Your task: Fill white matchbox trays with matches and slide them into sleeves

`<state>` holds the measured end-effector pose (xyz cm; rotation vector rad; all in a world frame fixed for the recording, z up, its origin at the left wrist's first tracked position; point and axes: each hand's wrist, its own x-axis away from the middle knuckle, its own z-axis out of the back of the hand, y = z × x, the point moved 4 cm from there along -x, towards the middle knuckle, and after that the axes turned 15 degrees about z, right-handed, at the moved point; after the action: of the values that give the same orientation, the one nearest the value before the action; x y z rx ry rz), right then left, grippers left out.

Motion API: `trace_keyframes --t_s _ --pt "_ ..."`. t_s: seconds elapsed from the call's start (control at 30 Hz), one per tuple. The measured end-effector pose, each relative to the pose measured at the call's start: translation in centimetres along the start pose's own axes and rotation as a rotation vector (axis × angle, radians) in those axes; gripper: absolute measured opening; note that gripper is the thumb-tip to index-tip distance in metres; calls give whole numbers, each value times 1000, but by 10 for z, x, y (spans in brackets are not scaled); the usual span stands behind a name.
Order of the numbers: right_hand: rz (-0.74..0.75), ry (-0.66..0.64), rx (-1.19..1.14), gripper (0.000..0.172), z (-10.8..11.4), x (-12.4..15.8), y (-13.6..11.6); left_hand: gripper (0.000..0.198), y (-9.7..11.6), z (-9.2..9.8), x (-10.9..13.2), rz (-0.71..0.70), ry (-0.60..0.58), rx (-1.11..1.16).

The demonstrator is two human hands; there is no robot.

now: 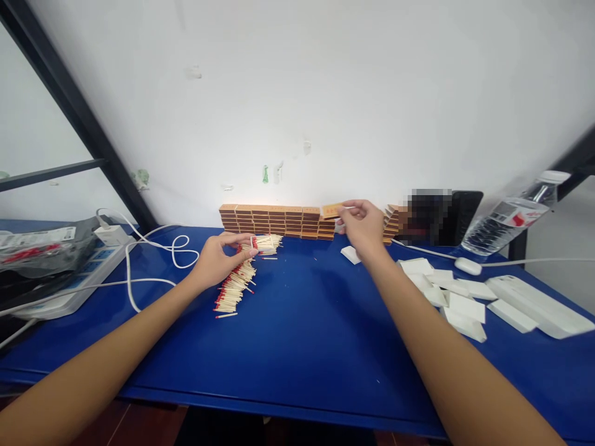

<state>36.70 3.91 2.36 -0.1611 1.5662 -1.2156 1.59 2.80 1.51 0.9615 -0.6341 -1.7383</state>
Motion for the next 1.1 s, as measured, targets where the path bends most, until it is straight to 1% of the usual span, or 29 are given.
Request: trace_keyframes --t_s 0.07,0.13,0.2,0.27,0.37,0.53,0.7,0.87,0.97,1.03,1.1 --pt "-48 -83 -182 29 -23 22 -17 49 -1 1 -1 20 16 35" --pt "-92 -203 -294 38 -44 46 -35 51 -2 1 -1 51 13 104" --pt "-129 -271 -366 44 -57 66 -49 54 -1 0 -2 87 -14 196" --pt "-154 -292 -418 47 -64 78 -58 58 0 -2 -2 113 -49 272" --pt "-181 -281 -477 49 -65 85 -62 63 2 -3 -2 133 -71 329" --pt "-264 -246 -528 50 -65 88 -59 66 2 -5 -1 163 -84 408" --pt "-295 -219 -545 47 -65 90 -60 69 -1 -7 -1 179 -127 425" --pt "-311 -217 -551 39 -64 89 -63 65 -1 -7 0 169 -158 396" --pt "-316 -252 -553 40 -66 91 -63 66 0 -9 1 181 -181 405" --pt "-299 -282 -547 42 -67 93 -63 68 2 -9 1 186 -184 413" --pt "-241 -291 -504 44 -68 94 -63 68 3 -9 2 184 -183 418"
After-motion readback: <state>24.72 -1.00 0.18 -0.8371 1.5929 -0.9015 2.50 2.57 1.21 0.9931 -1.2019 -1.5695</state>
